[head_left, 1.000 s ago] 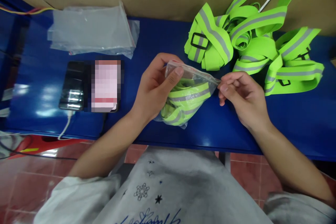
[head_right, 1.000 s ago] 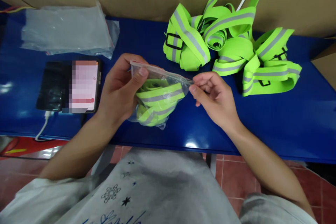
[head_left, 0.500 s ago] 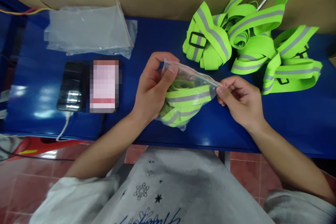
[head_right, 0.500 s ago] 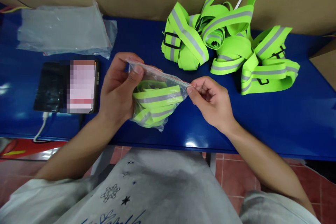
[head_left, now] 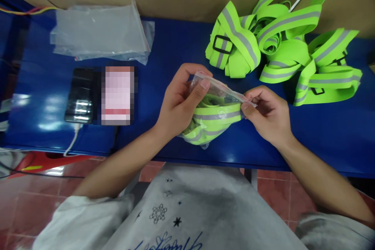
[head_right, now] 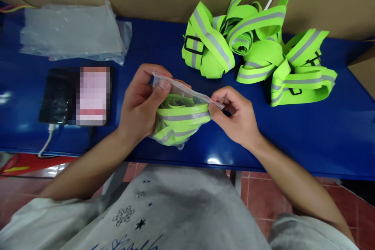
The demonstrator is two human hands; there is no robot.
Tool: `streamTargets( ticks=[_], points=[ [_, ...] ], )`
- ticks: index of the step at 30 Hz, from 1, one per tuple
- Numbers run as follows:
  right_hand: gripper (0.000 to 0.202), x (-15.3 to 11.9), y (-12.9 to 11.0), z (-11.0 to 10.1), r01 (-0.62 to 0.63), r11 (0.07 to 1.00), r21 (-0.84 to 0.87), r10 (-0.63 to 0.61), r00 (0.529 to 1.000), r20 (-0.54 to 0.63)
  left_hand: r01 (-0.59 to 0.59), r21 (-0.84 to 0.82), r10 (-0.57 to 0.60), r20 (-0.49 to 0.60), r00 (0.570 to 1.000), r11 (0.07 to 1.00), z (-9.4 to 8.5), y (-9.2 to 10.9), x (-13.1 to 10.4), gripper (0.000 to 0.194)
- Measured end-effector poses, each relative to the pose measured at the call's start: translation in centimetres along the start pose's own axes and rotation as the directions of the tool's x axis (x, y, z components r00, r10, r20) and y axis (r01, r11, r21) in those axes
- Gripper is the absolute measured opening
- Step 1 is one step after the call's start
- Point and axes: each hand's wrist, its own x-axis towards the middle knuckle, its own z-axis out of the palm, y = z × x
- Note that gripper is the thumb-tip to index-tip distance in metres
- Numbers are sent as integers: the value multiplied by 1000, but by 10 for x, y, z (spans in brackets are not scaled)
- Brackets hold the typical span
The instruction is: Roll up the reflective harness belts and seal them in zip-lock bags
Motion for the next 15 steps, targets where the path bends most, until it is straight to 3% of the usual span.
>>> streamTargets(
  ticks=[9, 15],
  points=[
    [11, 0, -5, 2, -27, 1000, -7, 27, 999, 26, -25, -10, 26, 138, 990, 1000, 7, -2, -3, 19],
    [14, -3, -7, 3, -69, 997, -44, 69, 998, 6, 25, -14, -23, 139, 990, 1000, 10, -2, -5, 22]
  ],
)
